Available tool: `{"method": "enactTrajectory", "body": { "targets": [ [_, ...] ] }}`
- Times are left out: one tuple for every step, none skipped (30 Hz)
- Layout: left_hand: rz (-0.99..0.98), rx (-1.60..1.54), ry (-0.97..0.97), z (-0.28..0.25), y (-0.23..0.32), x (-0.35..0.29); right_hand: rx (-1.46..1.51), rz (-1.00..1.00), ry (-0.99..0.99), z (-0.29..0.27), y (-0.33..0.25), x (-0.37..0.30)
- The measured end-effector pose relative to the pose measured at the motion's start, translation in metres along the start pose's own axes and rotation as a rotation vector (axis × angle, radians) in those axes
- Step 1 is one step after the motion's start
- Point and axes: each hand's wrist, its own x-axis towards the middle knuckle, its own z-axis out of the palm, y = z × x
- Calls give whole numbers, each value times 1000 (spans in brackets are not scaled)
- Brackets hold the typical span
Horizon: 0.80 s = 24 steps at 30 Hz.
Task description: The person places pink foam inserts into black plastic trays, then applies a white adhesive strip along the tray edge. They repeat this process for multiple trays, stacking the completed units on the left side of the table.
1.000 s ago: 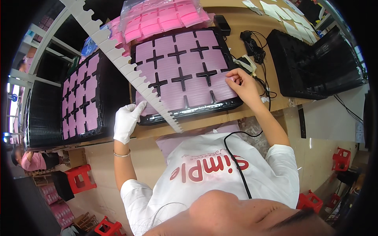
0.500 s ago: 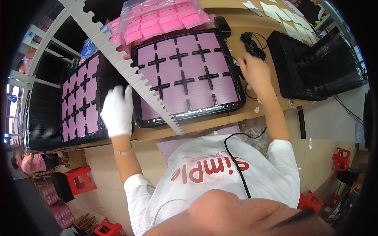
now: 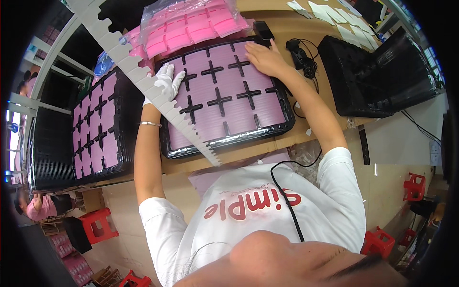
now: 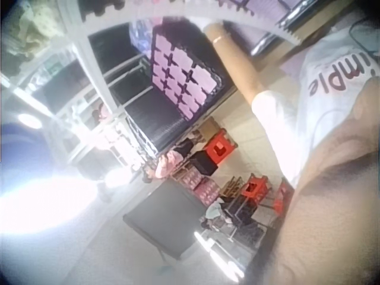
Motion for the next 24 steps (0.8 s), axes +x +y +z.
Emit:
{"method": "enactTrajectory", "body": {
  "targets": [
    [35, -71, -8, 4, -8, -5, -23, 34, -60, -14, -5, 1],
    [79, -71, -9, 0, -7, -12, -28, 46, -159, -34, -10, -4],
    [120, -71, -5, -11, -4, -26, -37, 56, -258, -59, -19, -12],
    [166, -70, 3, -23, -2, -40, -47, 71, -352, -73, -29, -27],
    [238, -107, 58, -37, 4, -56, 304, 16, -166, -69, -34, -56],
    [310, -143, 114, -48, 13, -73, 647, -42, 29, -66, -39, -89],
    [172, -513, 66, -50, 26, -96, 553, -192, 81, -71, -52, -106],
    [163, -565, 57, -54, 34, -114, 451, -333, 135, -74, -62, -122],
    [162, -624, 47, -56, 42, -128, 409, -353, 84, -78, -63, -139],
    [294, -361, 79, -67, 43, -137, 363, -370, 39, -82, -59, -158],
    [251, -501, 24, -77, 44, -145, 317, -387, -7, -85, -52, -171],
    [199, -508, 57, -72, 39, -156, 376, -357, -18, -87, -46, -174],
    [149, -514, 84, -60, 31, -169, 440, -322, -31, -86, -40, -179],
    [99, -520, 112, -52, 26, -179, 503, -287, -43, -86, -38, -182],
    [175, -489, 306, -75, 41, -162, 432, -277, 53, -94, -58, -170],
    [143, -368, 235, -81, 49, -154, 403, -290, 42, -92, -59, -171],
    [109, -423, 160, -67, 44, -161, 375, -303, 32, -88, -58, -172],
    [75, -471, 86, -56, 37, -168, 349, -317, 28, -83, -56, -169],
    [-219, -466, 163, -67, 49, -169, 476, -281, -115, -86, -41, -172],
    [-513, -455, 240, -77, 61, -170, 522, -200, -49, -81, -40, -171],
    [-496, -332, 277, -69, 59, -174, 581, -118, 12, -83, -49, -172],
    [-573, -598, 162, -55, 55, -178, 631, -34, 68, -85, -56, -174],
    [-702, -847, 118, -47, 52, -181, 691, 66, -14, -73, -59, -178],
    [-818, -1098, 78, -46, 49, -181, 653, 72, -3, -67, -61, -181]
  ]
}}
